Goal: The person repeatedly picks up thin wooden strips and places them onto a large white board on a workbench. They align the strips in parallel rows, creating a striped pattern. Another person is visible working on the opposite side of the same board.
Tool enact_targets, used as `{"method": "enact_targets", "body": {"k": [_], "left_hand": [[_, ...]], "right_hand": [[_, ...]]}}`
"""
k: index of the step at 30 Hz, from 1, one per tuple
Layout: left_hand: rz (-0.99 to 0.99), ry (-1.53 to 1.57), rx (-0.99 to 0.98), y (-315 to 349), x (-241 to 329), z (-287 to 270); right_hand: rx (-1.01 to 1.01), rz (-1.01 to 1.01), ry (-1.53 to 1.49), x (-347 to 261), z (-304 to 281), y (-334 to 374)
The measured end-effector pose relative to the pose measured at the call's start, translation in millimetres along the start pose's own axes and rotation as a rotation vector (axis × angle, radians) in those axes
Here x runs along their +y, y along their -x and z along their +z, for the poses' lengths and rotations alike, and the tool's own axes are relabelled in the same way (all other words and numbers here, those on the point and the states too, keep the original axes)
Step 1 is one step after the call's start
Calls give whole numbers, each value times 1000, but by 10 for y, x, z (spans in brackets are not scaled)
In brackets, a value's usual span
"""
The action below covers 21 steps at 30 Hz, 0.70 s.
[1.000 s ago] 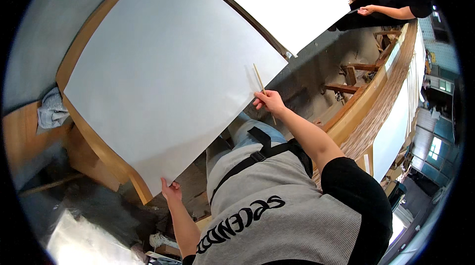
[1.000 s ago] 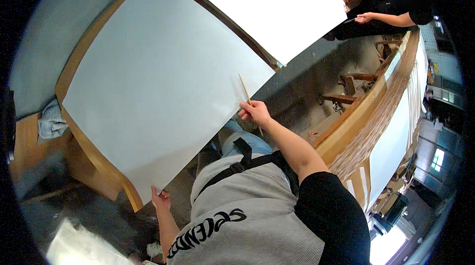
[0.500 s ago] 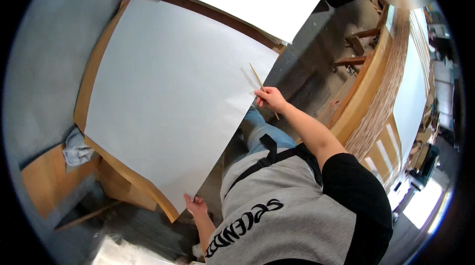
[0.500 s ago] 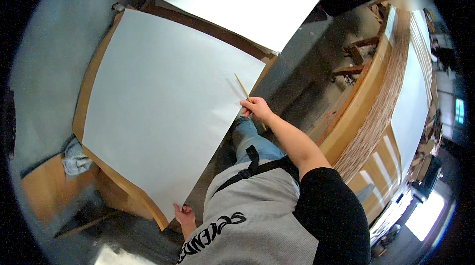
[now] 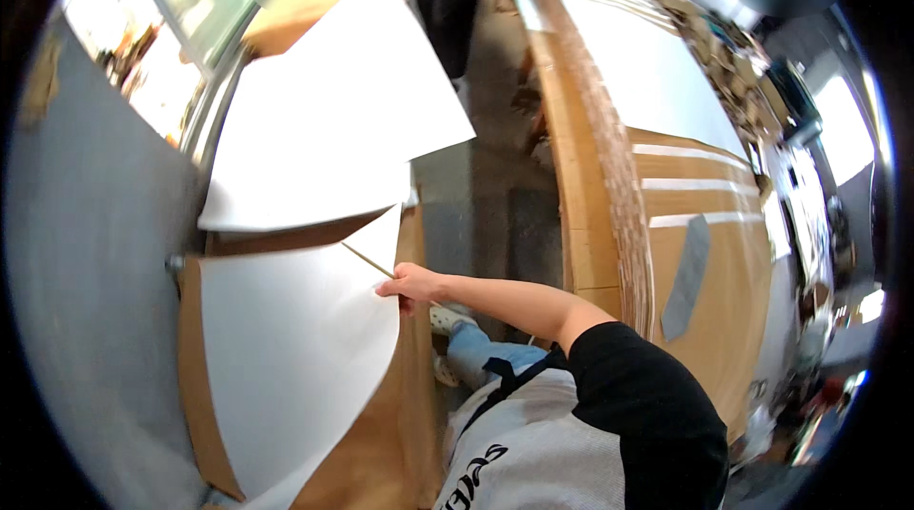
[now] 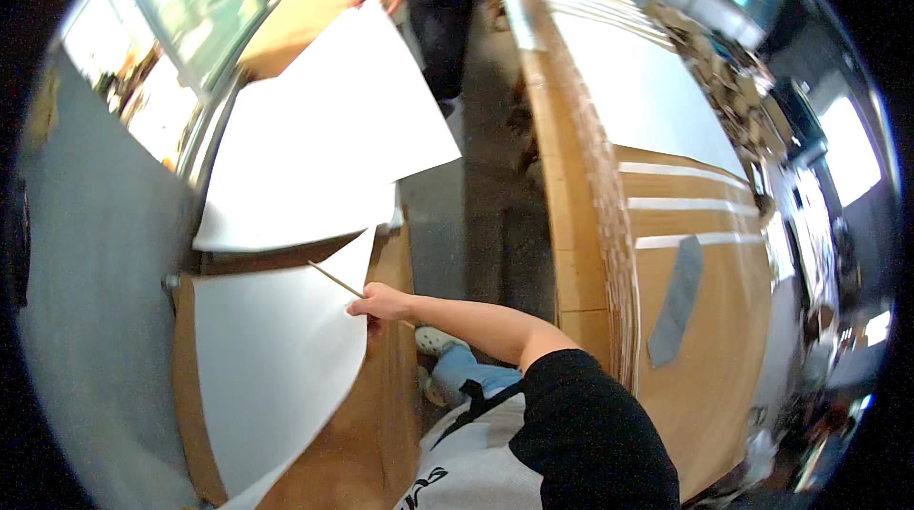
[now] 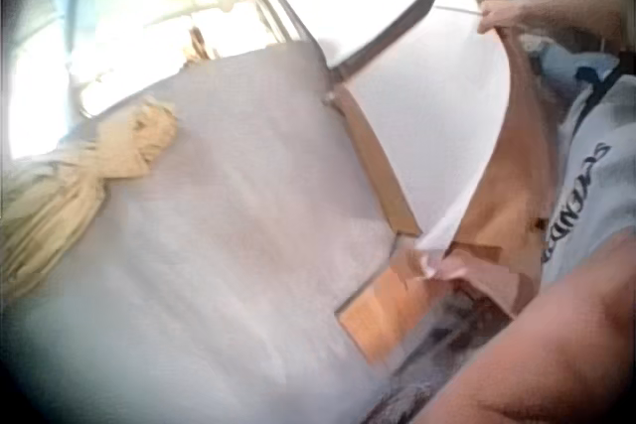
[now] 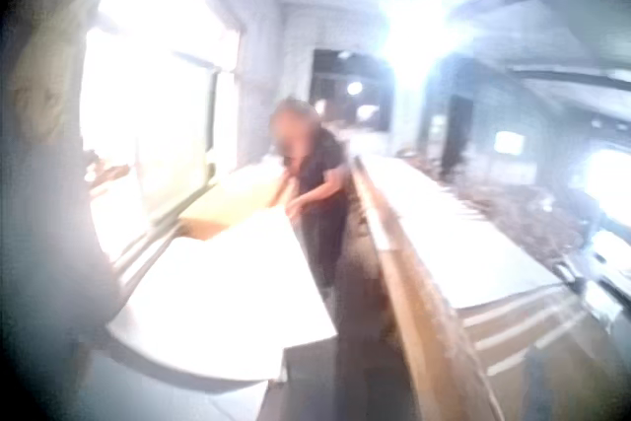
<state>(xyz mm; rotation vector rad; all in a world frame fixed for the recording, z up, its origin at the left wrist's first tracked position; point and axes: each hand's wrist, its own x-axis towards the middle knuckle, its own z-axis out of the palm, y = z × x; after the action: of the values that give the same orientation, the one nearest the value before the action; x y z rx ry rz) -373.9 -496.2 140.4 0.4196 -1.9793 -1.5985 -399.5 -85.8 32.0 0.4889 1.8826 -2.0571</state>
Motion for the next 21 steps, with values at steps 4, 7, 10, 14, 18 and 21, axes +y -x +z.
{"method": "enact_targets", "body": {"k": [4, 7, 10, 14, 18, 21], "left_hand": [[444, 73, -120, -555, 1225, 857], [626, 185, -190, -709, 1972, 1288], [578, 423, -405, -761, 2405, 1998], [373, 813, -724, -729, 2830, 3191], [249, 872, -890, -119, 3695, 4516], [463, 894, -1107, 128, 4345, 5562]], "right_hand": [[189, -152, -147, -810, -746, 543], [317, -246, -261, -1603, -1084, 1194], [425, -365, -236, -1931, -1743, 1595], [561, -563, -133, -2283, -2584, 2153], [705, -672, -218, -2639, -3436, 2724], [842, -792, -240, -2937, -4129, 3054]]}}
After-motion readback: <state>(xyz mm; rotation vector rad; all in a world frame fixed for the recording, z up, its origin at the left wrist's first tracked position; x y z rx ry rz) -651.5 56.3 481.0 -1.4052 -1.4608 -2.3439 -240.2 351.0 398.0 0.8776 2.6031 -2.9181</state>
